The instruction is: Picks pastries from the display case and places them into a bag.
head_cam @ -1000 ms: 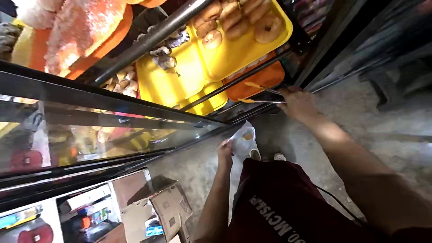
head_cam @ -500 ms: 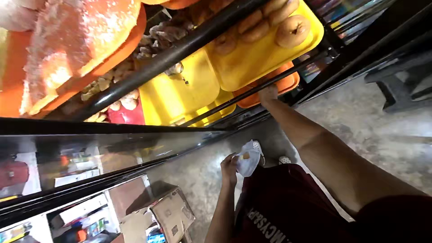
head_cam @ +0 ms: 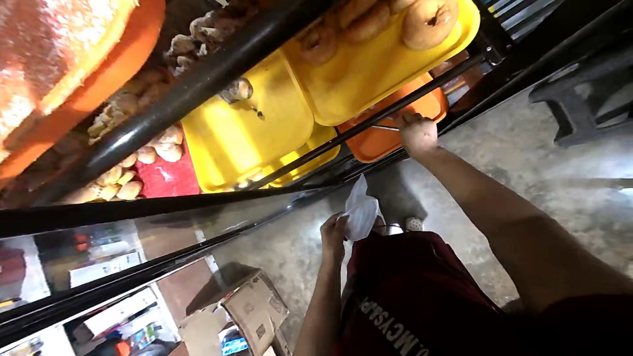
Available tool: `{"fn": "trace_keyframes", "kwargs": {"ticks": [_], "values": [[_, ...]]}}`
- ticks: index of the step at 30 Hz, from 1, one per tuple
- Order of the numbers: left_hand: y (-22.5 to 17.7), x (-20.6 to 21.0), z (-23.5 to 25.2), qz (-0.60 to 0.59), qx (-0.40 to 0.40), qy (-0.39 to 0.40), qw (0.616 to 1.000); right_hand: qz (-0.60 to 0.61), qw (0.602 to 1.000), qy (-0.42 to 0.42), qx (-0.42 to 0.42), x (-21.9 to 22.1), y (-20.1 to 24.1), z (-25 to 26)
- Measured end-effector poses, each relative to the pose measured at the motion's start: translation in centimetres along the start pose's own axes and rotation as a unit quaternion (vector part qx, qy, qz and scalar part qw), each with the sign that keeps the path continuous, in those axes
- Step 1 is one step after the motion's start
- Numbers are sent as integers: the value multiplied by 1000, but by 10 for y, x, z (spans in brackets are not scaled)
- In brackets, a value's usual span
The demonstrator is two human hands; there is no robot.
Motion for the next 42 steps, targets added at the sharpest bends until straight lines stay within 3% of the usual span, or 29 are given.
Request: {"fn": "trace_keyframes", "kwargs": {"ticks": [8, 14, 19, 24, 32, 36, 38, 42], "values": [[3, 16, -4, 34, -17, 21, 999, 86, 993, 40, 77, 26, 29, -8], [14, 13, -5, 36, -19, 10, 999, 116, 988, 17, 105, 49, 45, 23], [28, 13, -23, 6, -31, 12, 999, 101, 987, 27, 120, 50, 58, 45], [32, 13, -30, -25, -41, 17, 999, 161, 970, 60, 172, 38, 71, 56], [23, -8, -15, -47, -26, 11, 999, 122, 972, 159, 119, 44, 54, 73], [23, -17, -7, -41, -47, -9, 998, 205, 970, 113, 63, 54, 26, 97], [22, -18, -3, -41, -62, -16, 997, 301, 945, 113, 54, 45, 17, 98], [17, -17, 2, -46, -71, -37, 996, 453, 846, 205, 194, 24, 3, 79]]}}
Point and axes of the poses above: each hand's wrist, its own z-axis towards the middle knuckle, its own x-axis out of the palm, y = z × x, the point moved 6 cm from there along z, towards the middle knuckle, and after that the axes turned 1 degree about -y, right-handed, at the moved point
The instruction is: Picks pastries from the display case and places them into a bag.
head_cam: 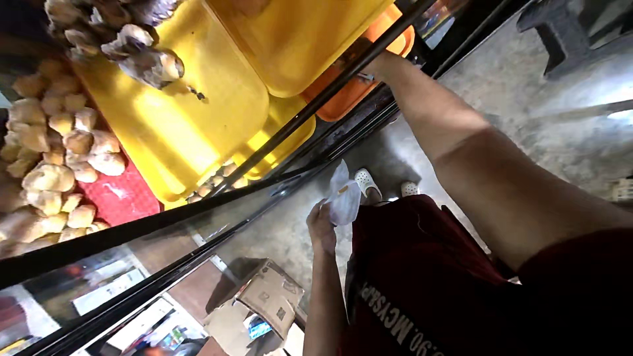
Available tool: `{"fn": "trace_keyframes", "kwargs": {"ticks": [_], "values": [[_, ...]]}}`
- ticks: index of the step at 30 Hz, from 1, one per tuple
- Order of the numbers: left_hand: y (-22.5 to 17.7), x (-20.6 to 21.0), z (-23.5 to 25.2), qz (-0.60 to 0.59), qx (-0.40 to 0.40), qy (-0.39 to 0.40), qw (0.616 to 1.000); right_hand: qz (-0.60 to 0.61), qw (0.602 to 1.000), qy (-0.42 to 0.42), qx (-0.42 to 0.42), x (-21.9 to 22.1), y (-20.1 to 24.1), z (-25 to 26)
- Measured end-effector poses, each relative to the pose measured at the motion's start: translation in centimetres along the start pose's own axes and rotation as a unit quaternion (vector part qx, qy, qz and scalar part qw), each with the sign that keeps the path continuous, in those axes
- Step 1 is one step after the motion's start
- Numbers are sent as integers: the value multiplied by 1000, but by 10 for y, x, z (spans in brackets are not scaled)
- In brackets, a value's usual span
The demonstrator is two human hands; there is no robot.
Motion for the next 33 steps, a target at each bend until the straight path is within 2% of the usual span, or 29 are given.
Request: {"fn": "trace_keyframes", "kwargs": {"ticks": [6, 10, 15, 20, 26, 30, 33], "values": [[-5, 10, 1, -31, 8, 10, 999, 144, 987, 65, 11, -11, -41, 10], [-6, 22, -7, -21, 14, 17, 1000, 215, 969, 109, 49, -10, -64, -20], [-4, 32, -13, 5, 40, 6, 999, 194, 970, 147, 19, -8, -108, -64], [-3, 45, -20, 23, 59, -8, 998, 156, 978, 138, -17, -34, -138, -126], [-5, 62, -35, 65, 109, 18, 992, 49, 969, 202, -133, -82, -132, -211], [-14, 83, -38, 44, 163, 8, 986, -130, 950, 208, -192, -102, -99, -261], [-18, 99, -42, 36, 187, 13, 982, -299, 923, 164, -179, -97, -74, -291]]}}
Point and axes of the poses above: each hand's wrist, its own z-axis towards the middle knuckle, its own x-axis out of the palm, y = z × x, the point moved 6 cm from there along z, towards the middle knuckle, and after that the axes turned 1 degree about -y, right-handed, at the moved point
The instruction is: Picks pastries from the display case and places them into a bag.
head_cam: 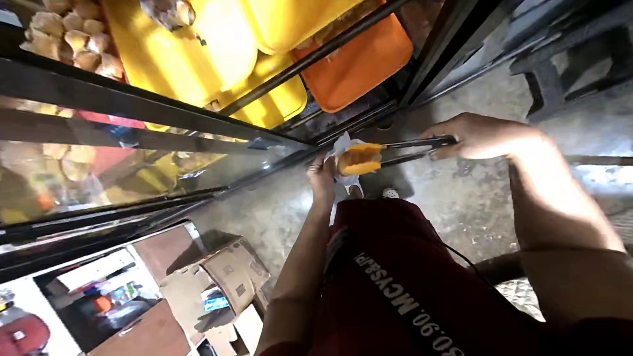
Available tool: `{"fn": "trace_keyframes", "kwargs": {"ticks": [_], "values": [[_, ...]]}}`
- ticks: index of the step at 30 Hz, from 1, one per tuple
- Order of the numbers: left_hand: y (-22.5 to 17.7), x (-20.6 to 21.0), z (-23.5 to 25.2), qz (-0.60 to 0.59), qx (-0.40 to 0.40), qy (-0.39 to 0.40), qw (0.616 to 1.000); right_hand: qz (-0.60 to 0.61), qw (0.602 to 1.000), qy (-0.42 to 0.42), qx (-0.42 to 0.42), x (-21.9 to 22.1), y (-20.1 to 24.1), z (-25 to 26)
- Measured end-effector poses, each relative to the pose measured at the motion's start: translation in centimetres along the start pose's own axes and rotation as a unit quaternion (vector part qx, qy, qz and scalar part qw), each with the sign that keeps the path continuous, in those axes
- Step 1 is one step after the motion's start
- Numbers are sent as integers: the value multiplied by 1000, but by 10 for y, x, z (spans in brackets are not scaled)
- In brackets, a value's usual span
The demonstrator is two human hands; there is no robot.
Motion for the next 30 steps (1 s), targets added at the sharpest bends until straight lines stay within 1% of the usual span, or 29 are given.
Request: {"fn": "trace_keyframes", "kwargs": {"ticks": [3, 5, 7, 9, 12, 15, 17, 19, 20, 23, 24, 26, 28, 29, 30], "values": [[-3, 12, -9, 39, 21, 16, 999, -172, 984, 0, 47, 12, 30, -4], [-1, 19, -15, 67, 32, 27, 997, -229, 971, 0, 75, 29, 43, 0], [0, 25, -21, 89, 33, 42, 995, -240, 967, 1, 88, 49, 53, 8], [5, 27, -27, 80, 29, 50, 995, -236, 967, 19, 96, 70, 58, 19], [13, 22, -31, 46, 8, 30, 998, -249, 965, 31, 78, 95, 60, 31], [20, 11, -28, 55, -21, -9, 998, -279, 959, 33, 41, 101, 72, 23], [25, 4, -24, 80, -34, -8, 996, -294, 956, -9, -17, 105, 81, 16], [26, 2, -22, 104, -21, 12, 994, -303, 949, -46, -69, 110, 84, 19], [24, 3, -23, 108, -11, 22, 994, -306, 948, -52, -73, 113, 82, 24], [19, 1, -28, 102, 9, 31, 994, -310, 950, -33, 2, 112, 81, 30], [20, -1, -29, 105, 12, 28, 994, -316, 948, -40, 9, 109, 84, 29], [23, -4, -28, 128, 20, 24, 991, -312, 947, -67, -25, 105, 95, 23], [23, -1, -30, 154, 27, 35, 987, -307, 945, -89, -71, 112, 103, 22], [20, 1, -30, 158, 36, 45, 986, -309, 944, -87, -79, 118, 104, 26], [16, 2, -31, 157, 52, 50, 985, -308, 947, -67, -68, 123, 103, 30]]}}
Point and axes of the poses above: each hand's wrist, its own z-axis towards the middle knuckle, its own x-axis out of the palm, y = z × x, the point moved 6 cm from there along z, towards the middle knuckle, and after that the axes turned 1 degree about -y, right-handed, at the moved point
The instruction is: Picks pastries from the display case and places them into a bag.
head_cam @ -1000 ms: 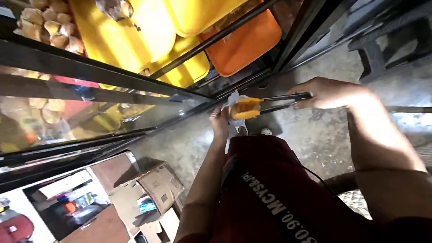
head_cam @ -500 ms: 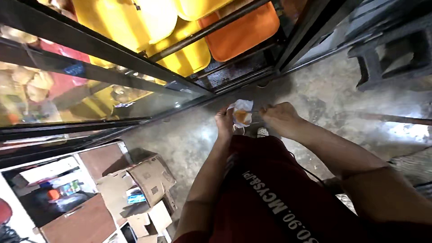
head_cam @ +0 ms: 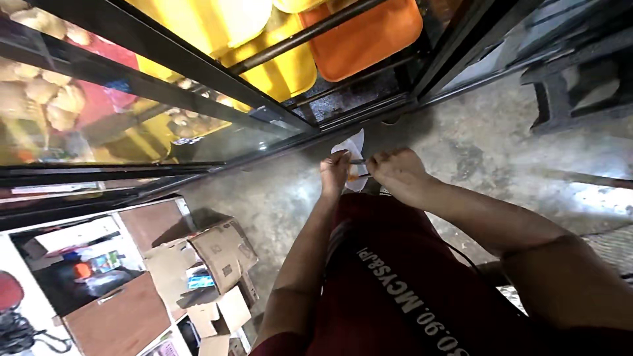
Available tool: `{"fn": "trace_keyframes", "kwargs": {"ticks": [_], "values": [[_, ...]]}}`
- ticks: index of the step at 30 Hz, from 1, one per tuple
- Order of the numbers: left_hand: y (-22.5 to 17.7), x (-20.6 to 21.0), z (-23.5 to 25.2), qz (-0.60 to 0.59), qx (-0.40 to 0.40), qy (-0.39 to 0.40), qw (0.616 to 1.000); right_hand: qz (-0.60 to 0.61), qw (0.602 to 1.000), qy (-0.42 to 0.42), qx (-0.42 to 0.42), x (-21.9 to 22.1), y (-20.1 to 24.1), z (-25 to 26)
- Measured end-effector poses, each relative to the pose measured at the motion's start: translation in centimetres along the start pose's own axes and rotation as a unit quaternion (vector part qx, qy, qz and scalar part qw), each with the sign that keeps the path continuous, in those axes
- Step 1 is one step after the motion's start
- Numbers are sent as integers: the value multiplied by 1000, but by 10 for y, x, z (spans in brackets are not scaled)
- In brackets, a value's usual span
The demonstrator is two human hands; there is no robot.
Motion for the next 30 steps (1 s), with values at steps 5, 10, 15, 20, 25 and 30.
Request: {"fn": "trace_keyframes", "kwargs": {"ticks": [5, 10, 15, 20, 25, 30], "values": [[-9, -14, 3, -8, 50, -33, 998, 8, 999, 34, 39, 1, -2, 4], [-1, -19, -1, -49, 31, -36, 998, 22, 996, 52, 66, 4, -10, 8], [25, -36, -12, -136, -93, -71, 984, 69, 995, 27, 65, -42, -48, -30], [39, -48, -6, -196, -97, -97, 971, 167, 970, -48, 171, -56, -94, -27], [47, -51, -1, -191, -82, -71, 976, 186, 922, -141, 307, -26, -129, 86], [65, -66, 0, -181, -103, -62, 976, 185, 902, -182, 346, 3, -158, 197]]}}
Point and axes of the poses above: each hand's wrist, its own z-axis towards the middle knuckle, its own x-axis out of the palm, y = z × x, the point moved 6 cm from there along z, towards the middle knuckle, and after that the axes turned 1 degree about -y, right-handed, at the moved point
